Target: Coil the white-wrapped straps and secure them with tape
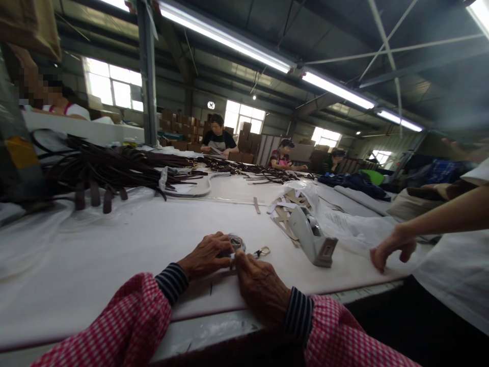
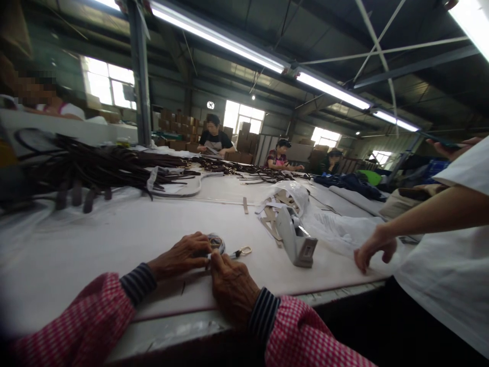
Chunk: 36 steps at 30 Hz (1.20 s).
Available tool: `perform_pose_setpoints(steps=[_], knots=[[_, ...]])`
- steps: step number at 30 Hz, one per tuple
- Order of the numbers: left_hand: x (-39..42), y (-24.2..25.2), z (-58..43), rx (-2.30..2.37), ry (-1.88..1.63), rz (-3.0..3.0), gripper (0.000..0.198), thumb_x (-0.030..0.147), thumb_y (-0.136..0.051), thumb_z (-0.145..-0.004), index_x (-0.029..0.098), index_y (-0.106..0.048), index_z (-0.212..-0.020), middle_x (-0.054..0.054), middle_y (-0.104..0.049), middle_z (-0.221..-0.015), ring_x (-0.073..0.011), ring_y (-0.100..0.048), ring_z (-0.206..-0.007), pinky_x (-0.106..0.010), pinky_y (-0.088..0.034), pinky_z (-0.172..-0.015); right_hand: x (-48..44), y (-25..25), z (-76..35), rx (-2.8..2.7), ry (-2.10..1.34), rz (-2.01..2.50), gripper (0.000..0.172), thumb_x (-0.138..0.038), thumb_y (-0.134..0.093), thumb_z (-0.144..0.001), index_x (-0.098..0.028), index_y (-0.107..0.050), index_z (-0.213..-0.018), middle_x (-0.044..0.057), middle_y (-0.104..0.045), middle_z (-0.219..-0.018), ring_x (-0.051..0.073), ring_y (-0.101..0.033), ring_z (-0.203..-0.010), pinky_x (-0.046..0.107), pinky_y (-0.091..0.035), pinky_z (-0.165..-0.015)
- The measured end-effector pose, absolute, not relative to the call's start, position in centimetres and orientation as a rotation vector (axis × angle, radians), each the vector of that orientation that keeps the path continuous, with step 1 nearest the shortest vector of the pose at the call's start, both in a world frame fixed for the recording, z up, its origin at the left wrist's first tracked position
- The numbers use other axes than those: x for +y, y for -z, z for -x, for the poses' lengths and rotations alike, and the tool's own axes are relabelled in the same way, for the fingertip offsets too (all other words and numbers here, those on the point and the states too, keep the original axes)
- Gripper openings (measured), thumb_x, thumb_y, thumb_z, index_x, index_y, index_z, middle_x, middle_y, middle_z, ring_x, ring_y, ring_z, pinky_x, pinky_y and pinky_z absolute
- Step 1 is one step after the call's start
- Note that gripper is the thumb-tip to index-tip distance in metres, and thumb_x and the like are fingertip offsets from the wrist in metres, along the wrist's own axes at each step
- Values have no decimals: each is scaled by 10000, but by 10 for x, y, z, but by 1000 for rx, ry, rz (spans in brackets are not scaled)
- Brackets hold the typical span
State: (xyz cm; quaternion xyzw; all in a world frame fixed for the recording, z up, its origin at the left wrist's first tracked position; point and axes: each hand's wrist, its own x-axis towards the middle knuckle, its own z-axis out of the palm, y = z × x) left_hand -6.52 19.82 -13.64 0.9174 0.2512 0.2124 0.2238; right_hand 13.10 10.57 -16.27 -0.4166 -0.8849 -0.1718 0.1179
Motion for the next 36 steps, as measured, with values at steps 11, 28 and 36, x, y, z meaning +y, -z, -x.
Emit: perform_pose_setpoints(steps=[11,28,36], knots=[[209,154,65,656,-608,-2668,114,321,-647,-911,217,-680,-947,-55,-687,-1063,-284,-563,-1049,-392,-412,-876,102,162,-140,-2546,260,1297,546,-103,-485,-877,-93,-405,-1417,186,-490,-1412,287,-519,-1207,448,-542,-1013],[198,151,61,766,-594,-2720,142,327,-615,-946,197,-668,-971,-66,-669,-1054,-278,-567,-1036,-418,-417,-901,109,161,-134,-2373,67,1229,323,-105,-517,-870,-187,-491,-1181,99,-543,-1234,206,-608,-1032,316,-572,-863],[198,151,61,772,-610,-2712,151,345,-622,-941,197,-652,-944,-63,-665,-1040,-272,-570,-1020,-413,-425,-898,110,169,-130,-2281,97,1237,306,-52,-484,-873,-201,-489,-1140,86,-557,-1198,184,-626,-1000,293,-566,-826]])
